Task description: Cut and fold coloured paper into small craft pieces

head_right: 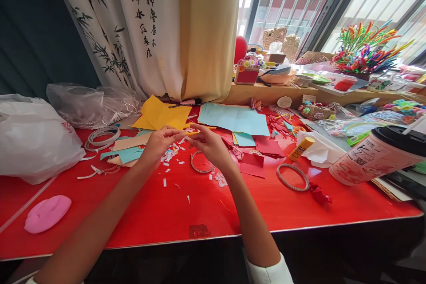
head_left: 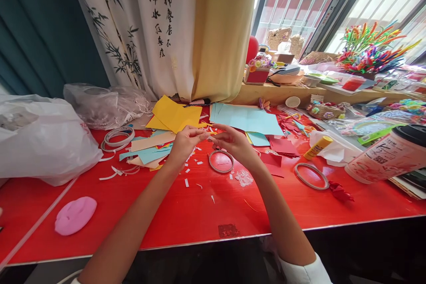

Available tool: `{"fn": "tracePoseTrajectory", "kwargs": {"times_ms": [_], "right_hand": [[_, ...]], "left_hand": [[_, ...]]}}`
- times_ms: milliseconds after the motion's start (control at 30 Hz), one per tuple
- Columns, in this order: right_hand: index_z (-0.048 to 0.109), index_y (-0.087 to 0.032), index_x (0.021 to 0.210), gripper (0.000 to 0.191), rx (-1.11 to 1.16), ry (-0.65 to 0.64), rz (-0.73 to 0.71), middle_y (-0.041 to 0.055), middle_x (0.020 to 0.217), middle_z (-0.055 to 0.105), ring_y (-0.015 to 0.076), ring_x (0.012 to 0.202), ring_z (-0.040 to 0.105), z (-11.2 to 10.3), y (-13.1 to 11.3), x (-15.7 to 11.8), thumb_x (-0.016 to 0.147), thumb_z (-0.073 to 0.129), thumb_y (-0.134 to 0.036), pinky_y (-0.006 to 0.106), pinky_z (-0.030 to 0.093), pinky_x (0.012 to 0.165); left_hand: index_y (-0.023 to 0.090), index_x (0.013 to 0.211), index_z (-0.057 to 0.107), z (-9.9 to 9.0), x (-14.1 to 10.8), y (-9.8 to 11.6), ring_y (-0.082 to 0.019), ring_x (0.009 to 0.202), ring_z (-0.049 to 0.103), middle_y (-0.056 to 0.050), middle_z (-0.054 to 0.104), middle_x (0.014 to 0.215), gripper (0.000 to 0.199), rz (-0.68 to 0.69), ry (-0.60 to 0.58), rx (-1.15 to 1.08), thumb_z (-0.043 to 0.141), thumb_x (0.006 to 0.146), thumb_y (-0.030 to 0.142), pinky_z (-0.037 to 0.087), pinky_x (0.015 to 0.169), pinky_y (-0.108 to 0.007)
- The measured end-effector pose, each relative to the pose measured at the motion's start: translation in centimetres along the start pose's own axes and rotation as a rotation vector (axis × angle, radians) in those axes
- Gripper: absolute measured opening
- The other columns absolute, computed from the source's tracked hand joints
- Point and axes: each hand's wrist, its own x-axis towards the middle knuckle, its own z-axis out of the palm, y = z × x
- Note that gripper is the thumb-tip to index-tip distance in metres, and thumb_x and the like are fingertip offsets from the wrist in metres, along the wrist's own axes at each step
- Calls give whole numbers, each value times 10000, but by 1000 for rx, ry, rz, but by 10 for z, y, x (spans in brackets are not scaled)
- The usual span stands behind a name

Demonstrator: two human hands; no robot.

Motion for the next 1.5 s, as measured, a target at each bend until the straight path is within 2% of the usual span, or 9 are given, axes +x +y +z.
{"fn": "tracePoseTrajectory", "kwargs": {"times_ms": [433, 600, 700, 800, 933, 1067, 1233, 1367, 1500], "right_hand": [[499, -205, 1137, 390, 51, 30, 25, 48, 891, 665, 134, 709, 614, 1, -7, 0, 771, 571, -321, 233, 453, 585], [497, -218, 1139, 370, 55, 30, -9, 44, 903, 662, 134, 738, 609, 2, -2, 1, 781, 555, -290, 258, 465, 666], [483, -233, 1151, 376, 17, 35, -30, 44, 926, 661, 150, 787, 615, 3, 1, 1, 787, 545, -301, 270, 474, 687], [480, -246, 1143, 357, -71, 42, -59, 30, 897, 660, 152, 794, 619, 5, 2, 2, 796, 534, -308, 282, 480, 714], [555, -229, 965, 188, -173, 17, -61, 25, 874, 642, 147, 781, 617, 8, 2, 1, 828, 488, -338, 282, 482, 723], [558, -197, 829, 178, -153, 1, -30, 23, 760, 615, 145, 715, 617, 7, 4, 1, 831, 481, -358, 276, 491, 676], [544, -185, 831, 179, -81, -14, -7, 18, 696, 609, 142, 661, 619, 8, 8, 2, 818, 500, -358, 275, 500, 646], [549, -183, 831, 165, -103, -41, 10, 22, 735, 618, 136, 642, 622, 9, 9, 3, 800, 527, -344, 274, 499, 631], [558, -172, 828, 191, -49, -68, 24, 27, 744, 614, 136, 635, 621, 8, 7, 2, 786, 546, -358, 273, 503, 623]], "left_hand": [[217, 824, 660, 10, -7, 4, -111, 727, 444, -17, 437, 894, 206, 159, 97, 216, 586, 741, 390, 393, 705, -244], [218, 906, 609, 10, -6, 3, -109, 730, 460, -22, 470, 954, 254, 148, 132, 215, 595, 731, 402, 397, 733, -254], [218, 936, 604, 9, -5, 3, -132, 776, 503, -33, 546, 977, 288, 105, 77, 166, 592, 727, 416, 397, 737, -264], [198, 821, 621, 9, -6, 4, -162, 800, 536, -29, 618, 858, 245, 64, 22, 117, 574, 736, 423, 396, 713, -267], [188, 787, 620, 8, -6, 4, -171, 812, 547, -26, 633, 843, 270, 40, 17, 72, 543, 752, 444, 401, 722, -269], [177, 729, 610, 8, -3, 1, -167, 799, 543, -27, 617, 787, 330, -8, -33, 0, 485, 782, 478, 403, 749, -267], [187, 924, 589, 9, -2, -1, -175, 879, 533, -43, 601, 917, 367, -20, 6, 23, 574, 713, 488, 402, 762, -264], [183, 727, 559, 10, -6, 0, -149, 757, 541, -15, 599, 772, 296, 29, -25, 72, 585, 706, 477, 405, 698, -256], [180, 661, 525, 11, -7, 0, -127, 656, 508, 5, 572, 677, 326, 12, -32, 47, 579, 705, 499, 387, 623, -243]]}}
